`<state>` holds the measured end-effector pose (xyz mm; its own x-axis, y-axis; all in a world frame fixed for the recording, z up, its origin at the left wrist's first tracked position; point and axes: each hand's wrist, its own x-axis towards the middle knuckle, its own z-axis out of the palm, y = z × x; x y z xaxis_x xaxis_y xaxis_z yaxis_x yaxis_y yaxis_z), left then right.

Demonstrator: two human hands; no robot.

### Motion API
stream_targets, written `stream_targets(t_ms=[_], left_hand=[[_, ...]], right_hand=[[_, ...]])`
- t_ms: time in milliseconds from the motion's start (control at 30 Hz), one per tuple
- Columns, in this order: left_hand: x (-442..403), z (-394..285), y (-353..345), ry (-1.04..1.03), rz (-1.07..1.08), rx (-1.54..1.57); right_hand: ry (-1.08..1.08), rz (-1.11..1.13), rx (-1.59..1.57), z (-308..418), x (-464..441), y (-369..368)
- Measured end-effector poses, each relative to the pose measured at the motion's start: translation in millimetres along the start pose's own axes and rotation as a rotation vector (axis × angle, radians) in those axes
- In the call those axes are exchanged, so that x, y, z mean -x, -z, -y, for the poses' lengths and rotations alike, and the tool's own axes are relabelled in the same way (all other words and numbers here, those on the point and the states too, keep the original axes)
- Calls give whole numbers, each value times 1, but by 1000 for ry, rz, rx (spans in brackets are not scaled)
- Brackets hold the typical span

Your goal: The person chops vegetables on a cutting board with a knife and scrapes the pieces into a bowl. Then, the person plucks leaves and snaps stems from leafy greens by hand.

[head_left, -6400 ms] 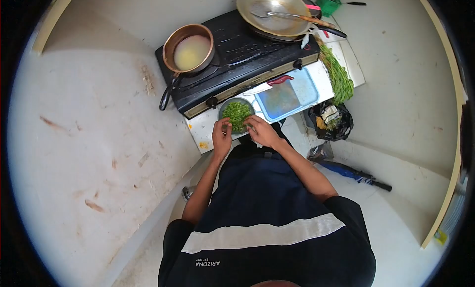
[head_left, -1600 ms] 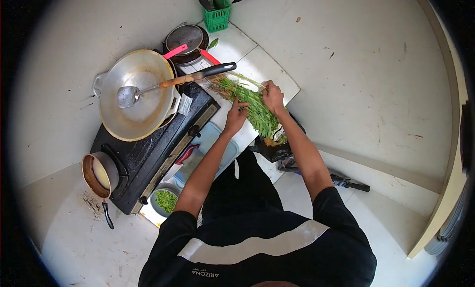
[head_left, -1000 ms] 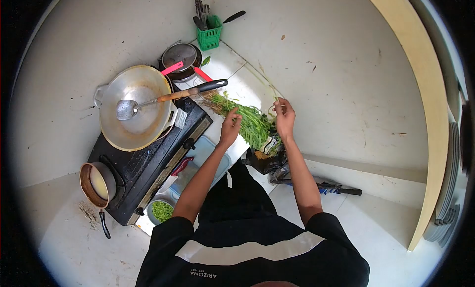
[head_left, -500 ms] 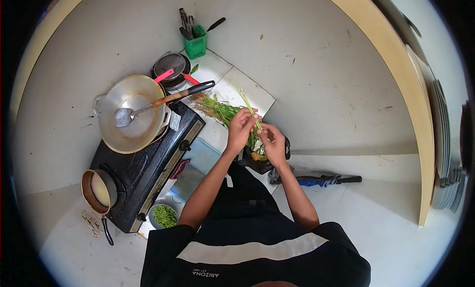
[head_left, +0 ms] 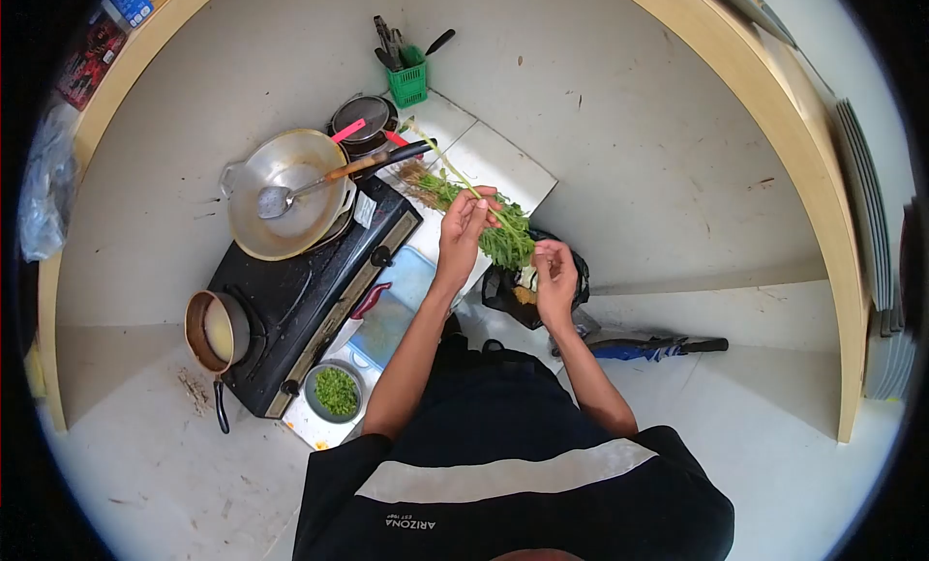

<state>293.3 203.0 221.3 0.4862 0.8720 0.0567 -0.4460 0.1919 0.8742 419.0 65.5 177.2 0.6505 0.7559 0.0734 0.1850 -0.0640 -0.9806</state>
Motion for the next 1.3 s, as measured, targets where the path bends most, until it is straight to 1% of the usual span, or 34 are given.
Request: stream_targets(t_ms=[33,100,133,167,200,233,267,300,367,400,433,500,533,567,667,700,767,833,900,967,1033,1067,1100,1133,1200,1233,1300], left_hand=[[6,1,-2,3,-5,-11],[24,5,-10,7,-13,51],[34,6,-14,23,4,37],[44,9,-17,30,6,30],[56,12,-21,30,49,-19],[70,15,-25,31,91,-69],[86,17,-29,92,110,-28],[99,15,-33,98,109,-37],[126,13,-40,67,197,-103],[141,14,-40,112,176,-194],[153,16,-42,119,168,-199],[175,18,-44,64,199,-296],[185,26,-34,-7,260,-366],[196,30,-30,1,234,-375],[227,31,-20,374,22,-108],[236,28,-16,373,-5,-110],[251,23,-8,406,-68,23],[260,17,3,386,-110,4],[261,15,15,357,-271,-26],[264,23,41,273,-474,55],[261,24,58,196,-680,59],[260,25,66,189,-683,28],[256,20,70,179,-687,-6],[250,10,66,168,-684,-2],[241,-6,52,194,-487,-242],[235,-13,46,210,-413,-317],[226,-27,36,162,-239,-326]], right_hand=[[-6,4,-10,-1,4,2],[-338,317,-301,0,12,9],[-422,349,-394,12,18,8],[-428,344,-401,20,23,9],[-465,334,-544,27,28,11],[-503,322,-687,29,34,17],[-539,283,-772,26,39,22],[-545,281,-782,20,42,28],[-497,269,-790,9,49,40],[-489,277,-795,10,52,45],[-499,280,-800,6,55,51],[-475,329,-784,-3,59,62],[-484,334,-772,-5,61,65],[-504,355,-775,-7,64,67],[-438,403,-676,-12,68,71],[-452,426,-678,-15,68,72],[-380,455,-614,-20,68,74],[-367,468,-608,-13,65,74],[-331,415,-630,-7,63,73],[-311,405,-601,-4,60,72],[-244,399,-535,2,59,71],[-184,413,-472,5,59,71],[-170,415,-468,9,59,70],[-135,462,-415,12,60,66],[-80,568,-351,16,63,52],[-72,579,-350,20,66,41],[-52,726,-277,27,71,18]])
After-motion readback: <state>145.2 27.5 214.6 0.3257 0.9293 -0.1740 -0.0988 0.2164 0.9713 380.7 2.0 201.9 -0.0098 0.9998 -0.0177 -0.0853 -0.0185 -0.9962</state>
